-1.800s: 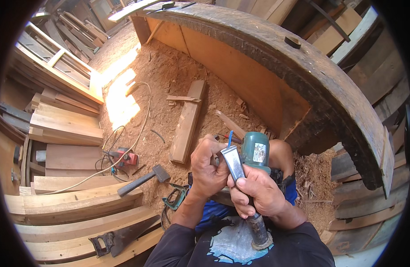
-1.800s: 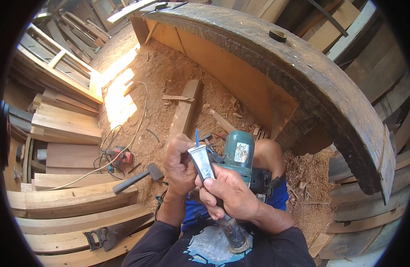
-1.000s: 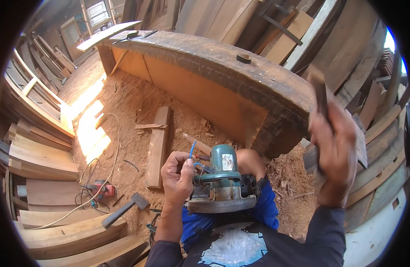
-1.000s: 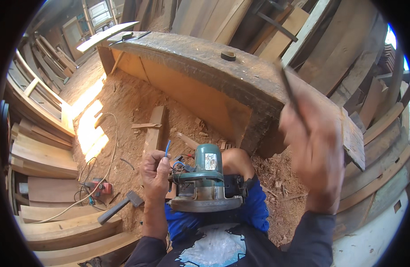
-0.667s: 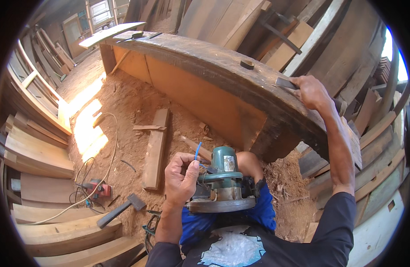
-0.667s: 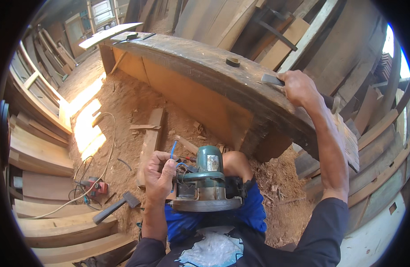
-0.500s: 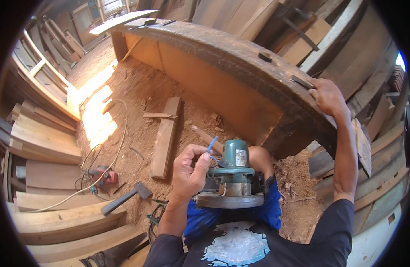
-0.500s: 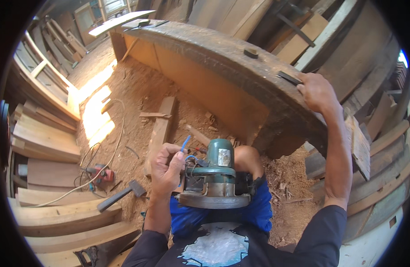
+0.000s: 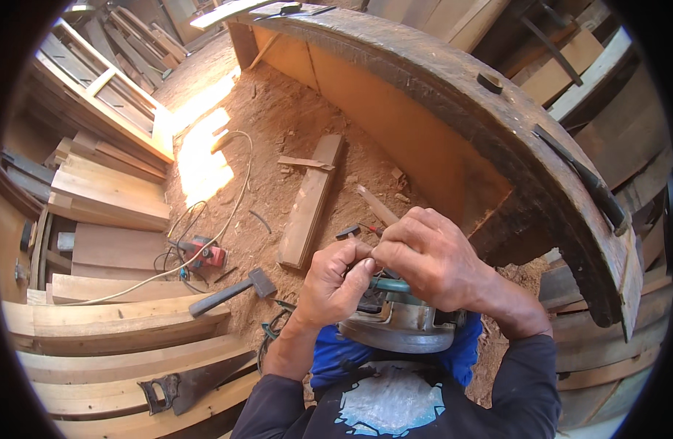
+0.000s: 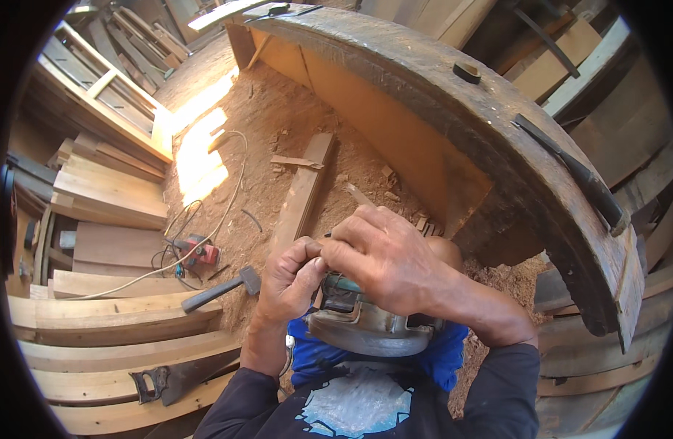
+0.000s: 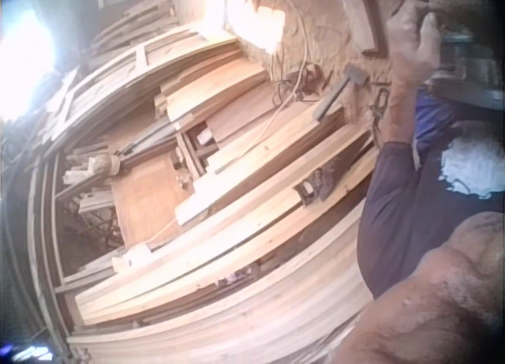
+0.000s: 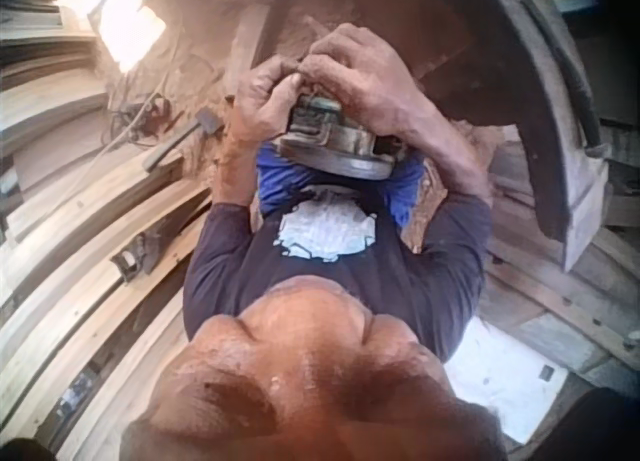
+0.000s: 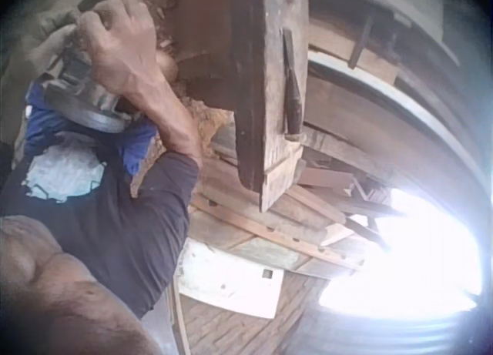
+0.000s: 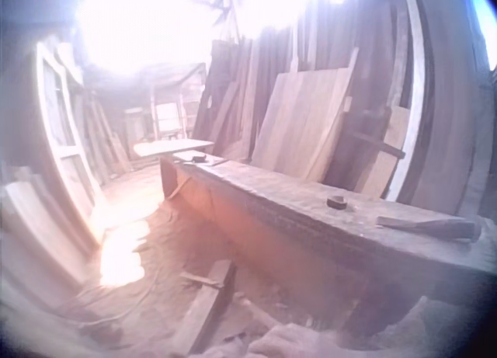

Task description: The person strips the insulation from a blue wire and twists the exposed copper strands together by hand.

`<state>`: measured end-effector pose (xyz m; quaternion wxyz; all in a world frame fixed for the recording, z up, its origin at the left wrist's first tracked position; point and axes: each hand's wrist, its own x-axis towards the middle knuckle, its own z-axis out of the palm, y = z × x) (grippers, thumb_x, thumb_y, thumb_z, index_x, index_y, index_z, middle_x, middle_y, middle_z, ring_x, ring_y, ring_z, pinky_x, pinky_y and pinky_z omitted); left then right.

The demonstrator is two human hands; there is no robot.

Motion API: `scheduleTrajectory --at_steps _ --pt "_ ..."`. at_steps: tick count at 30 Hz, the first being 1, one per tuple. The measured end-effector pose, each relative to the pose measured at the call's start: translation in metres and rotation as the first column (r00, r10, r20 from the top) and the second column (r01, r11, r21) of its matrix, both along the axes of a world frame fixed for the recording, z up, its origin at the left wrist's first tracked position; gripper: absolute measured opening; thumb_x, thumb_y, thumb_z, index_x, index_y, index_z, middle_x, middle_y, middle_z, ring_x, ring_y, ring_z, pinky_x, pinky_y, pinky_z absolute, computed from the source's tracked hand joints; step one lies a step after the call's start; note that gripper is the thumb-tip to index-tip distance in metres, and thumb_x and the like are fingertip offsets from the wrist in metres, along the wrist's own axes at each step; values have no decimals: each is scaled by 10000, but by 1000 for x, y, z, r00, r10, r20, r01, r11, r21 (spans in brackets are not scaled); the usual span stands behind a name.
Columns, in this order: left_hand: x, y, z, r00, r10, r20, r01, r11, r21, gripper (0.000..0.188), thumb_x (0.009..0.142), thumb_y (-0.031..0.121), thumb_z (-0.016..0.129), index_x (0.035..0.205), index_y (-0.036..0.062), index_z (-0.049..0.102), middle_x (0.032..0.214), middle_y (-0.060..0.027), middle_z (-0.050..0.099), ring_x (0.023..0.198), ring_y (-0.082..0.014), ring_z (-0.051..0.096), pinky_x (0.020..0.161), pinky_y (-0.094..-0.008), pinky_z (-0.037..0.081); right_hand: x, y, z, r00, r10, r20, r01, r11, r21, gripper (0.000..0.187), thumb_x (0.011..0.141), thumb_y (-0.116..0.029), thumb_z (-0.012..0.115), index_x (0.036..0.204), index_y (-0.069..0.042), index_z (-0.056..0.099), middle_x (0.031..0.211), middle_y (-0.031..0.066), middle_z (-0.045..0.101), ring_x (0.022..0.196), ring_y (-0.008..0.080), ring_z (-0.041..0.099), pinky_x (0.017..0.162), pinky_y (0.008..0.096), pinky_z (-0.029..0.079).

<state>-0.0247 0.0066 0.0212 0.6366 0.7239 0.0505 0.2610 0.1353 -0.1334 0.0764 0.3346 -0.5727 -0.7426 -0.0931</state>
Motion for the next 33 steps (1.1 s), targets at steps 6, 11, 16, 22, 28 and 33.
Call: scheduleTrajectory --at_steps 6,11,16,22,28,33 --pt "2 -5 -5 995 76 -59 -73 996 55 94 900 65 615 841 5 658 720 -69 594 682 -194 557 638 -347 437 7 3 -9 988 56 -141 -56 998 1 143 845 -86 738 944 -43 645 902 106 641 807 323 630 680 423 506" --pt "3 -6 5 997 -32 -71 31 999 -6 152 887 132 632 762 47 643 697 -59 584 675 -207 562 630 -358 431 28 6 -15 837 269 -477 -347 934 -81 129 917 -112 690 945 -1 629 803 102 640 727 296 641 677 395 505" --pt "7 -1 -1 986 -138 -96 134 990 -43 187 882 199 646 742 75 645 696 -51 586 674 -200 553 632 -348 423 35 5 -32 384 166 -908 -617 778 -119 230 1015 -202 648 905 0 642 761 30 638 692 102 600 611 292 454" --pt "11 5 -7 966 -254 -57 250 966 -67 207 884 223 650 739 75 653 724 -48 593 691 -189 547 634 -336 417 33 7 -58 24 67 -997 -709 704 30 247 1016 -212 660 905 9 657 779 8 654 718 64 598 615 252 460" --pt "14 4 -12 996 -17 -82 12 998 -63 113 910 121 662 837 36 669 764 -67 610 697 -165 546 642 -323 428 31 5 -43 479 75 -874 -394 909 -138 115 1005 -130 643 978 -21 669 848 53 670 750 167 638 661 310 495" --pt "15 4 6 987 115 -114 -93 979 184 16 888 -4 644 890 -12 658 732 -92 602 676 -199 587 639 -350 463 22 10 -29 906 55 -420 -48 998 27 124 861 -38 725 977 -19 685 909 136 682 779 322 665 696 391 545"
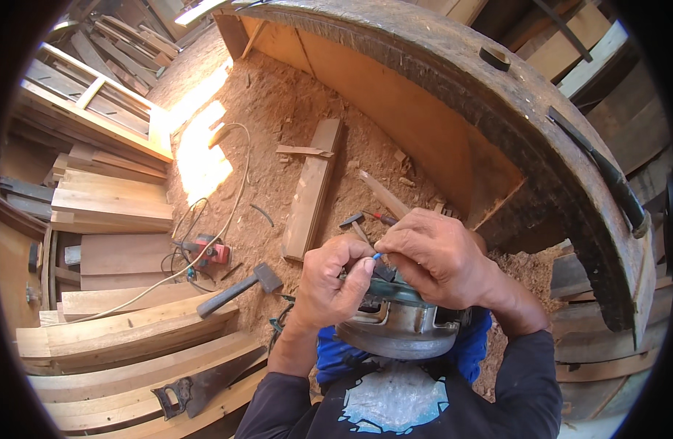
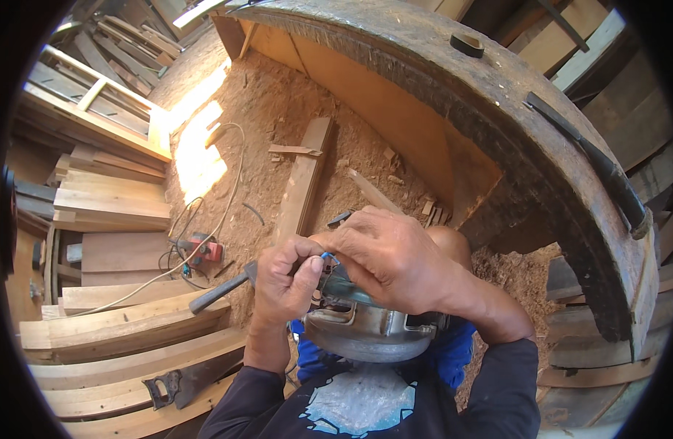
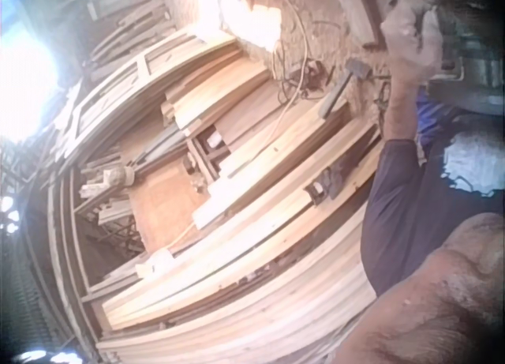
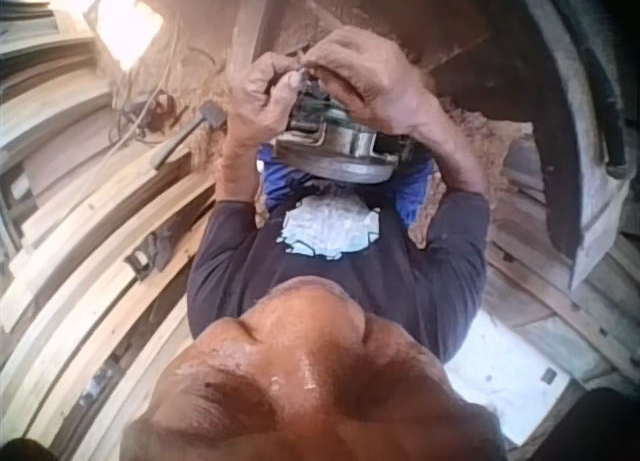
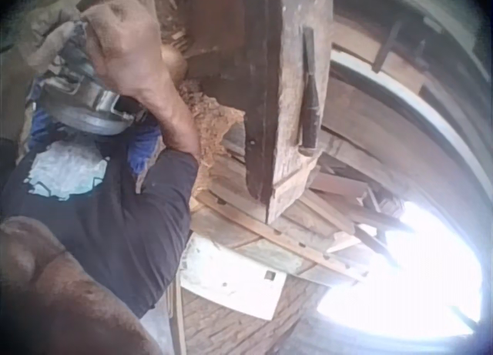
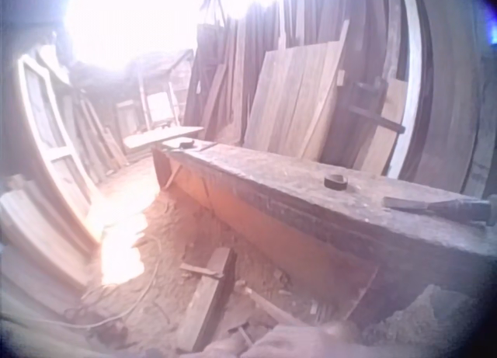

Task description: The person strips the insulation from a blue wire and twists the exposed copper strands together by hand.

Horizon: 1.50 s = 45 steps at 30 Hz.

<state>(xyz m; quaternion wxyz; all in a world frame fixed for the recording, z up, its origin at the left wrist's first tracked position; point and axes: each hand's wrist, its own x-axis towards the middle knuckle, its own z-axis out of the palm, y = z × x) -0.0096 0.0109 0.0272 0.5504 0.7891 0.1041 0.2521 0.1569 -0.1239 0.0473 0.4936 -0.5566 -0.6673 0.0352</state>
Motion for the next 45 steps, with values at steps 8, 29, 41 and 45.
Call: scheduleTrajectory --at_steps 8,29,41,45 --pt "4 5 -3 997 -36 63 30 996 82 63 897 12 604 887 -30 651 731 -124 604 660 -244 592 630 -367 461 -6 8 3 952 -117 282 103 993 63 236 694 -35 746 915 -42 665 875 84 631 752 295 622 643 399 523" --pt "-8 15 -26 971 -67 228 189 797 -574 196 1001 216 602 921 36 612 654 35 508 512 -44 362 704 -262 389 -1 -19 40 968 -251 -17 250 966 -64 235 823 42 660 1054 29 702 910 144 693 853 310 699 744 411 557" --pt "3 5 -41 947 4 322 174 834 -523 78 989 121 604 972 47 587 832 -38 550 728 -109 503 664 -274 412 53 -117 118 63 -815 576 850 346 398 277 949 -121 620 1197 -19 690 1131 174 698 1088 350 640 1001 429 480" --pt "-3 6 -40 932 -11 363 212 829 -517 69 1001 91 594 956 39 589 809 3 558 701 -55 498 657 -226 423 69 -135 134 18 -679 734 980 157 122 326 951 -189 641 1237 -36 664 1188 185 690 1133 378 609 1046 476 446"
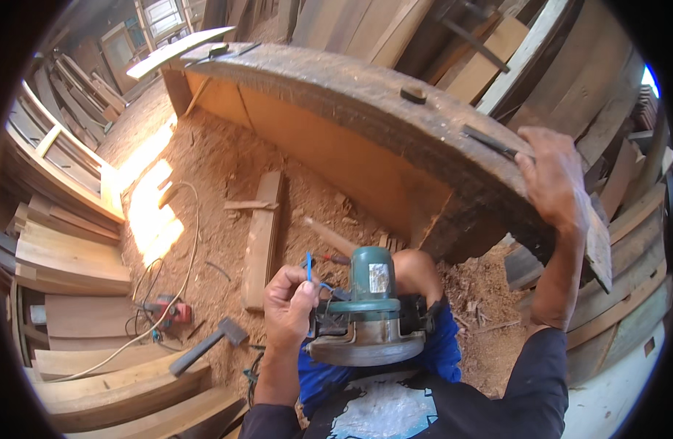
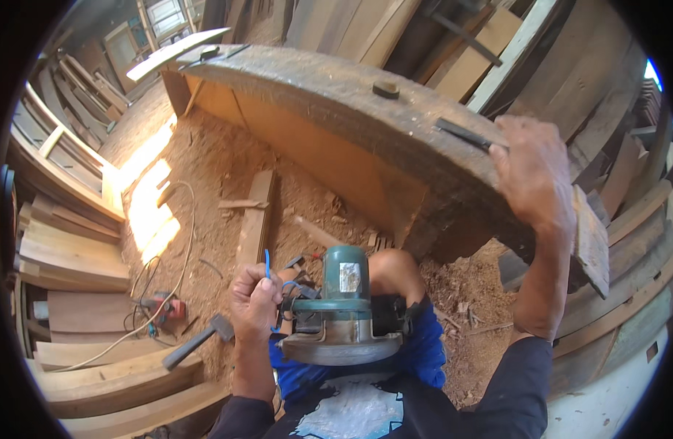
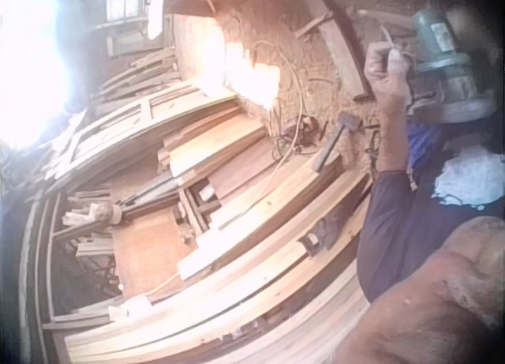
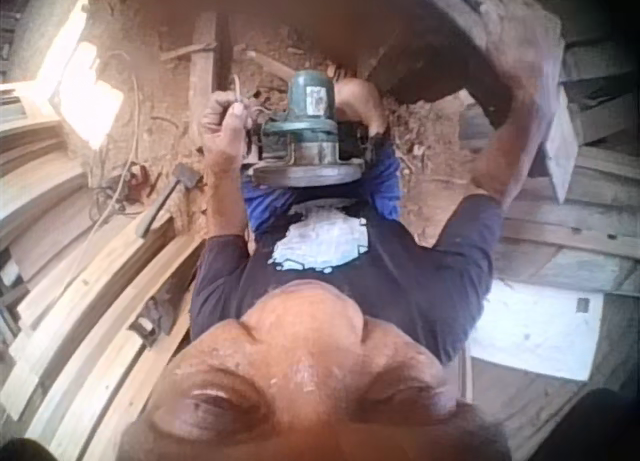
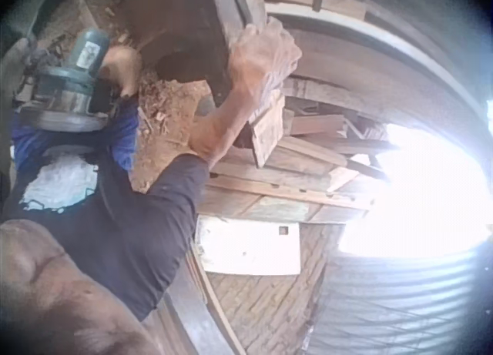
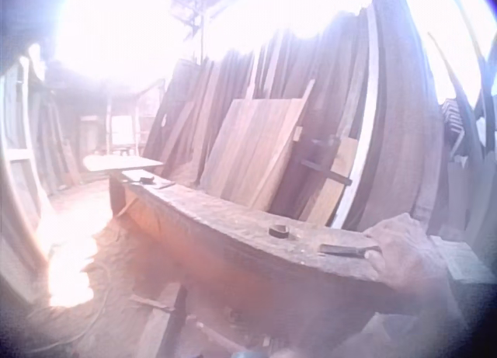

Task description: The person strips the insulation from a blue wire and twists the exposed copper strands together by hand.

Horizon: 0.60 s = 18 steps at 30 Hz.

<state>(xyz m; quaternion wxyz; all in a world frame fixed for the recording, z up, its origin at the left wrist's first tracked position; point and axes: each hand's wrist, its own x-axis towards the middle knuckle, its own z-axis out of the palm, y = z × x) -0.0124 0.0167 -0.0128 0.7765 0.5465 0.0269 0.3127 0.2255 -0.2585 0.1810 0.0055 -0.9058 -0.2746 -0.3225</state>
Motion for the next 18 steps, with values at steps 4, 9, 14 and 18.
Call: scheduleTrajectory --at_steps 4,9,14,18 --pt "-3 2 2 998 15 -62 -16 1000 -17 59 1010 85 587 978 36 597 788 12 577 674 -40 511 629 -207 427 12 -11 7 946 -97 -309 81 995 -67 300 939 -216 649 1192 -56 663 1164 195 677 1129 402 598 1017 482 459" --pt "-7 0 0 996 3 -86 -4 1000 -6 36 1004 61 583 981 36 595 766 18 576 649 -33 514 608 -203 429 47 -33 -7 933 -54 -356 12 993 -120 324 942 -195 633 1241 -70 637 1157 196 677 1147 382 607 1007 488 466" --pt "-14 1 2 996 56 -63 -56 998 -12 37 992 66 572 973 37 585 772 27 567 642 -26 496 604 -199 419 16 -13 -3 945 -198 -259 175 978 -110 315 958 -172 599 1254 -67 620 1138 201 674 1143 408 611 994 495 473" --pt "-11 -8 3 983 146 -110 -142 989 43 21 991 54 581 1004 39 588 827 19 572 692 -25 503 644 -200 428 -23 -13 -26 911 356 -210 -220 847 484 356 1052 -230 501 1335 -34 593 866 103 643 813 243 650 742 348 506"
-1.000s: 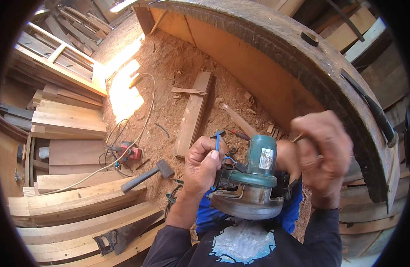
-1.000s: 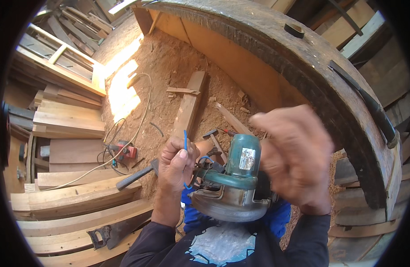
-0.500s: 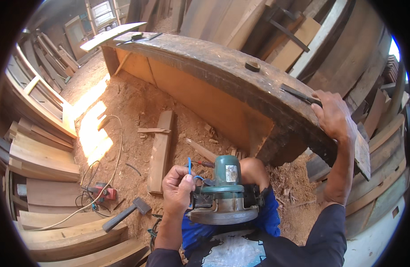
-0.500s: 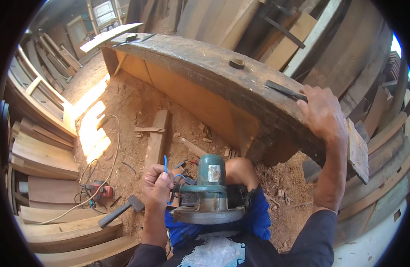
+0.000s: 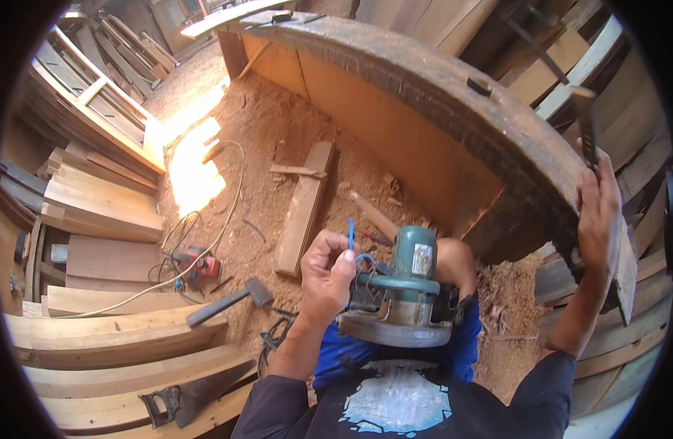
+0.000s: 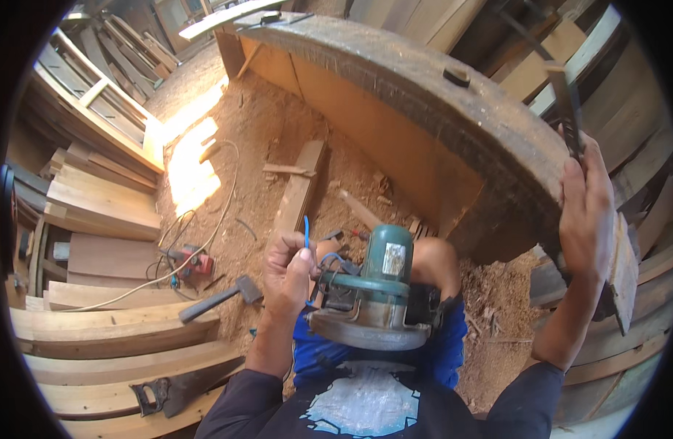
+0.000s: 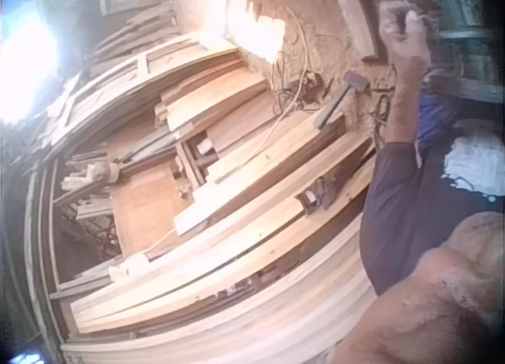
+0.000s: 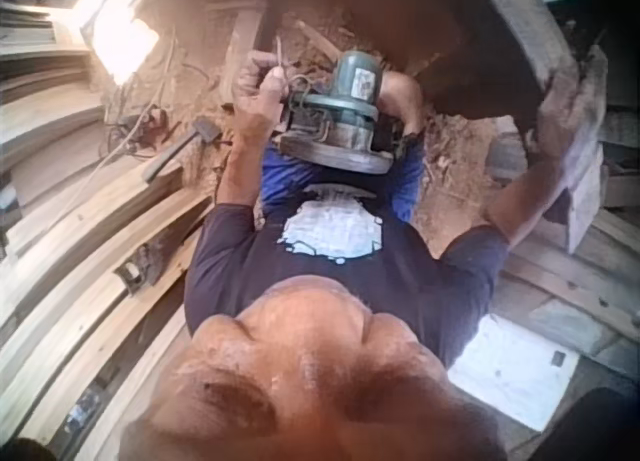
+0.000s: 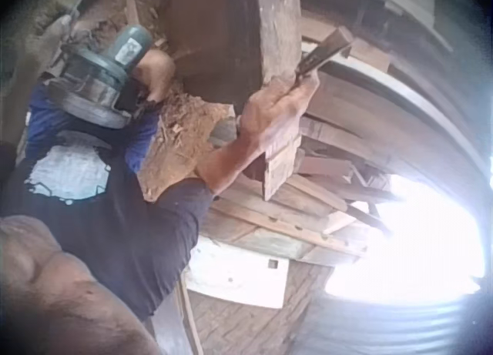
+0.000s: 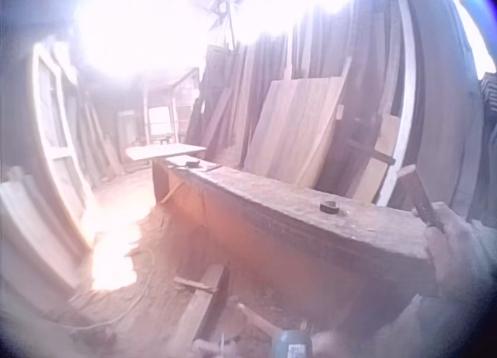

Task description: The person strips the insulation from a blue wire and twists the exposed copper strands together by hand.

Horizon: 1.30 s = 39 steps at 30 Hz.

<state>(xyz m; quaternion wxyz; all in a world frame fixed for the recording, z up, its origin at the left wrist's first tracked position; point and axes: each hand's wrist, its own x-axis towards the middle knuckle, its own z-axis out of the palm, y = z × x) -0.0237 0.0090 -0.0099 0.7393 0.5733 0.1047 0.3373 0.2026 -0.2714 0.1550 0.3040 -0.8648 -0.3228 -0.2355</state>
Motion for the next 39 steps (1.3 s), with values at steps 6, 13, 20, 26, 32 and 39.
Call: scheduleTrajectory --at_steps 6,13,20,26,32,39 --pt "-2 -10 10 991 132 -7 -130 983 128 68 978 51 653 1032 12 641 874 -2 620 759 -57 564 712 -217 471 -102 34 -46 355 730 -584 -268 678 684 556 1071 -354 485 1501 -5 431 783 21 586 624 69 532 595 195 441" --pt "-7 -26 19 989 146 -38 -144 988 49 87 961 59 670 1024 4 643 877 -15 653 764 -66 585 711 -219 474 -138 63 -104 -479 786 -391 -54 418 907 833 1080 -274 503 1653 -76 -67 1112 134 590 692 121 574 683 250 515" --pt "-10 -22 9 989 149 27 -150 988 38 87 960 44 655 1024 17 602 899 -39 665 759 -76 615 705 -222 507 -151 76 -120 -594 753 -284 52 389 920 829 1065 -249 530 1661 -101 -27 1017 124 566 672 138 568 652 284 528" --pt "-10 -20 10 996 55 77 -60 996 64 54 989 -1 594 1036 9 568 990 -54 647 905 -94 619 831 -268 528 -158 82 -122 -645 722 -249 49 365 930 765 1089 -194 464 1659 -87 -35 998 108 537 678 138 553 658 286 525" --pt "-11 -19 12 994 59 94 -67 995 80 57 984 -26 572 1032 5 567 1047 -94 670 929 -102 632 859 -273 535 -157 84 -117 -621 718 -314 4 404 915 737 1077 -143 433 1660 -84 -14 981 101 539 669 130 549 652 287 525" --pt "-13 -15 2 995 31 91 -39 996 83 61 987 -20 568 1045 -1 576 1088 -118 675 947 -106 634 871 -277 532 -158 83 -121 -625 717 -309 6 401 916 716 1080 -165 434 1655 -67 19 961 87 528 675 125 555 645 276 517"
